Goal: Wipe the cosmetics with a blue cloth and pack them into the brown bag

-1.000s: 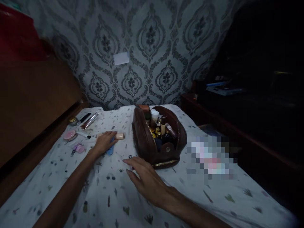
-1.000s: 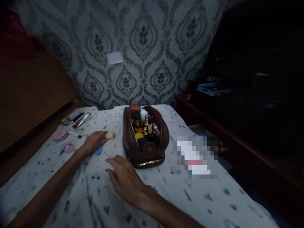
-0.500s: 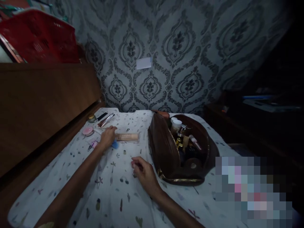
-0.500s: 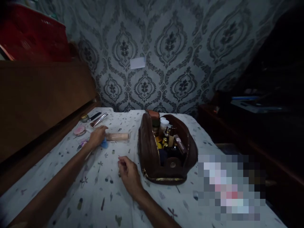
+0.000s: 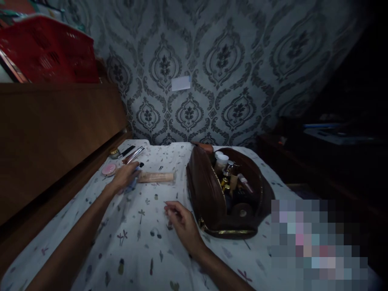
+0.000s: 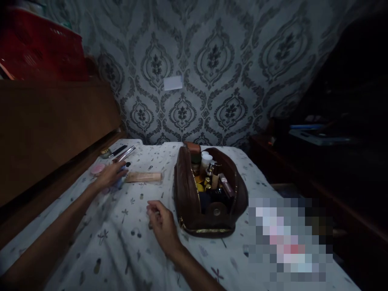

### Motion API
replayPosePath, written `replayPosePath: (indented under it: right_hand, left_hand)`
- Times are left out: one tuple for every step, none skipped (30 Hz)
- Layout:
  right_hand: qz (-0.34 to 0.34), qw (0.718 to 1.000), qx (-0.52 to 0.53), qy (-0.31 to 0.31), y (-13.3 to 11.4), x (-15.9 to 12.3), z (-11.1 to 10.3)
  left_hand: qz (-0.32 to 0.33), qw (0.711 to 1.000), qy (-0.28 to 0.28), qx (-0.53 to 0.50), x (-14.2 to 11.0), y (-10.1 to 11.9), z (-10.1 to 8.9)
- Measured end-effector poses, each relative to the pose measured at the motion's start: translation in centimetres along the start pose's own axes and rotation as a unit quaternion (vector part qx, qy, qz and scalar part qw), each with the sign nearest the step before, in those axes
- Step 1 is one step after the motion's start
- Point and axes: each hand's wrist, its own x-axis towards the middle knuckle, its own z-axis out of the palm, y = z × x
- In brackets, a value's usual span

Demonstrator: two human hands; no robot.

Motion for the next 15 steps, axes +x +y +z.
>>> replayPosePath:
  right_hand:
    - [-0.006,1.000,0.007,0.008,0.0,0.0,0.0]
    - [-0.015,1.000,0.010,0.018,-0.1,0.0,0.0]
    - [-0.024,0.999,0.012,0.026,-0.1,0.0,0.1]
    - [-0.033,0.999,0.013,0.031,-0.1,-0.1,0.1]
    - [-0.041,0.999,0.015,0.032,-0.1,-0.1,0.1]
    - [-0.046,0.998,0.019,0.027,0.0,-0.1,0.1]
    - [-0.049,0.998,0.024,0.018,0.2,-0.1,0.2]
    - [-0.048,0.998,0.028,0.010,0.3,-0.1,0.2]
    - [-0.044,0.999,0.029,0.006,0.5,-0.1,0.2]
    - [-0.040,0.999,0.029,0.003,0.7,0.0,0.2]
    - [-0.037,0.999,0.028,0.003,0.8,0.1,0.2]
    - [-0.036,0.999,0.029,0.002,0.9,0.1,0.2]
    - [-0.036,0.999,0.037,-0.002,0.9,0.2,0.2]
    - [-0.035,0.998,0.054,-0.011,0.7,0.3,0.2]
    - [-0.032,0.996,0.075,-0.021,0.5,0.3,0.2]
  left_hand:
    - [0.018,0.999,0.007,-0.030,-0.5,1.2,0.2]
    - [0.033,0.997,0.010,-0.068,-1.2,2.5,0.5]
    - [0.048,0.992,0.010,-0.112,-2.0,3.8,1.0]
    - [0.054,0.974,0.017,-0.220,-2.9,5.3,1.7]
    - [0.052,0.948,0.021,-0.313,-3.8,6.7,2.3]
    - [0.048,0.926,0.025,-0.374,-4.7,8.0,3.0]
    - [0.044,0.911,0.029,-0.409,-5.6,9.2,3.6]
    - [0.048,0.904,0.021,-0.424,-6.3,10.1,4.2]
    - [0.054,0.904,0.011,-0.423,-7.0,10.9,4.6]
    - [0.062,0.908,0.000,-0.415,-7.4,11.3,4.9]
    - [0.068,0.911,-0.012,-0.407,-7.8,11.5,5.1]
    - [0.071,0.913,-0.022,-0.402,-8.0,11.5,5.3]
    - [0.068,0.912,-0.029,-0.404,-8.1,11.3,5.4]
    - [0.061,0.908,-0.030,-0.414,-8.1,11.1,5.4]
    - [0.051,0.902,-0.023,-0.427,-8.0,10.7,5.4]
